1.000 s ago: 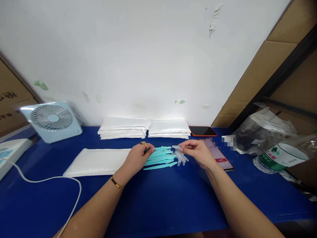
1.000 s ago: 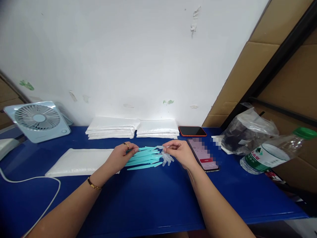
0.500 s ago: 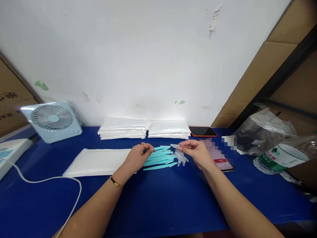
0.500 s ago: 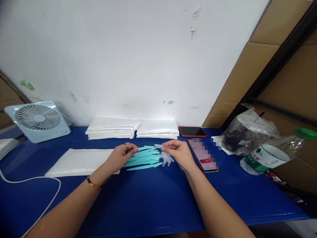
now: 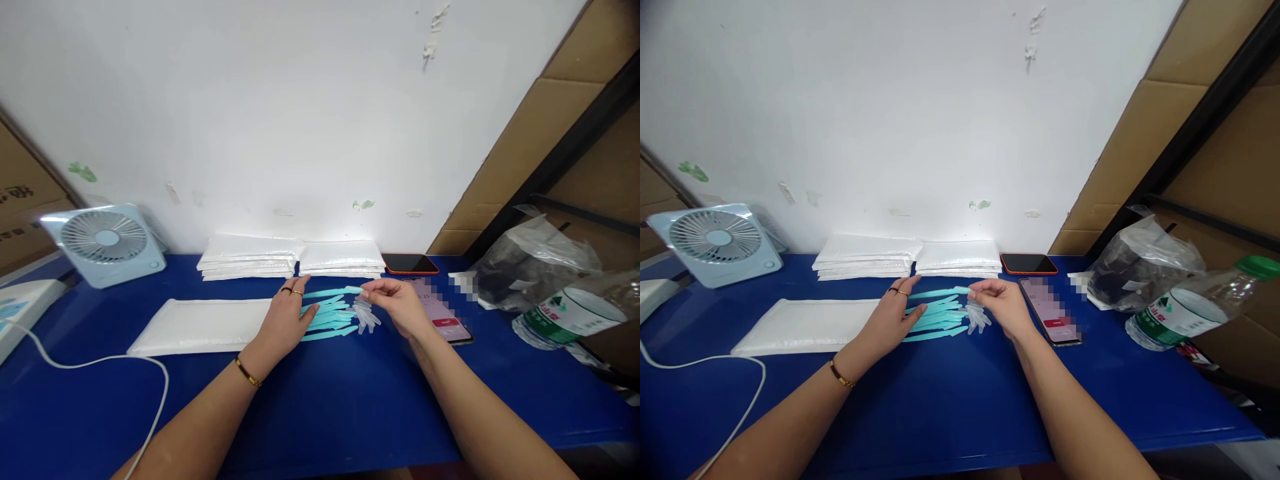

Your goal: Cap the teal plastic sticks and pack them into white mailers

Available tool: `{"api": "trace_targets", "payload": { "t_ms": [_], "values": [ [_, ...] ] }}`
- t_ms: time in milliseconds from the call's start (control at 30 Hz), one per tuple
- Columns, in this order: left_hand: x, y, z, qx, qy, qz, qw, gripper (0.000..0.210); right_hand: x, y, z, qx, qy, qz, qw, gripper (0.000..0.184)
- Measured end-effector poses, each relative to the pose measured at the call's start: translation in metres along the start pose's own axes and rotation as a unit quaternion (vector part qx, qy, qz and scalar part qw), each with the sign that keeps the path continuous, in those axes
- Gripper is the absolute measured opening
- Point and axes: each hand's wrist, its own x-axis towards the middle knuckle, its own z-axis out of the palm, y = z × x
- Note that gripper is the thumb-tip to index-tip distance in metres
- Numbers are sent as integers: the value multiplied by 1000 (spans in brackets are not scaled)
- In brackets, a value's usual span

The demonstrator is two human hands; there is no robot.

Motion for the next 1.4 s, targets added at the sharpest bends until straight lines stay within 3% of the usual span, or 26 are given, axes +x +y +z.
{"api": "trace_targets", "payload": {
  "t_ms": [67,167,400,500,633,733,933,1133,1400],
  "values": [
    [-4,3,2,43,-20,20,999,53,9,2,-12,-26,58,-16,998,30],
    [-11,8,6,91,-124,63,986,57,22,11,-25,-84,82,-6,993,33],
    [-24,26,5,109,-229,101,962,61,28,26,-19,-177,-67,12,982,32],
    [-27,30,2,99,-232,126,960,59,25,22,-18,-248,-110,-26,962,27],
    [-26,27,1,96,-225,126,961,58,26,16,-27,-381,-89,-104,914,19],
    [-22,20,0,89,-207,110,968,58,27,15,-35,-440,-82,-106,888,15],
    [-7,3,4,67,-173,122,975,39,22,13,-42,-400,-144,-87,901,16],
    [11,-6,15,76,-143,101,982,21,17,7,-37,-385,-205,-100,895,17],
    [16,-4,12,70,-138,101,983,22,17,10,-24,-354,-217,-121,901,19]
  ]
}}
